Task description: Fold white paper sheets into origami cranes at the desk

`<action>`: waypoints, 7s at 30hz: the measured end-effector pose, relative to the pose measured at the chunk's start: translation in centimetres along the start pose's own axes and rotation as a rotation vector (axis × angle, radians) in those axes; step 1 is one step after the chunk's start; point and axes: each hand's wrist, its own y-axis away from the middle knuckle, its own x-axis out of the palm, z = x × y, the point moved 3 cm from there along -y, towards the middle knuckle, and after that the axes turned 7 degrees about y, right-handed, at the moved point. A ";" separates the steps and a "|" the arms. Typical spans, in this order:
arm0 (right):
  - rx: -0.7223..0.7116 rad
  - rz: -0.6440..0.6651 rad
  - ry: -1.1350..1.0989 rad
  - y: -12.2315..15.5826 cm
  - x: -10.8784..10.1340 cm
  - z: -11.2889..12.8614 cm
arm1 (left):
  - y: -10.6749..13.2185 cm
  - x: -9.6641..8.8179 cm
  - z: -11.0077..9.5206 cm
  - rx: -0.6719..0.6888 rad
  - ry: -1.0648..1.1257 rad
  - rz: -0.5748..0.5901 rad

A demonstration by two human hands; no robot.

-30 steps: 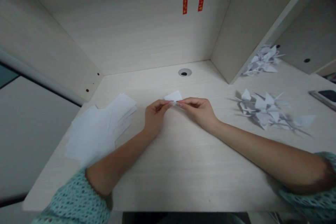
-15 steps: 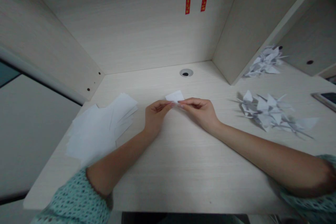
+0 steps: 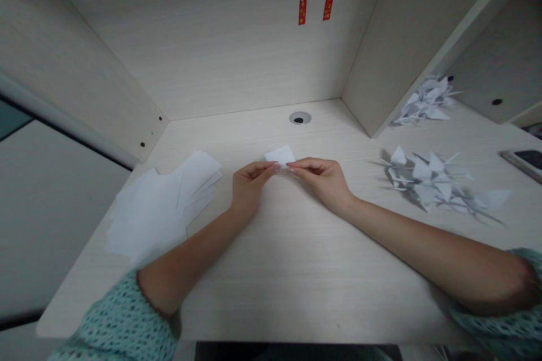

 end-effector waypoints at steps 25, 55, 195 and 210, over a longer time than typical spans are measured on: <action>0.034 0.001 -0.025 0.0 0.1 -0.3 | -0.2 -0.2 0.4 0.031 0.018 0.039; -0.028 -0.054 0.054 0.2 0.0 0.0 | 0.0 0.0 0.2 0.012 -0.007 0.035; 0.009 0.143 -0.093 0.4 1.1 -0.2 | 0.1 0.1 0.2 0.020 -0.092 0.202; -0.102 0.138 0.048 0.7 1.1 0.1 | 0.3 0.4 -0.1 0.022 -0.070 0.154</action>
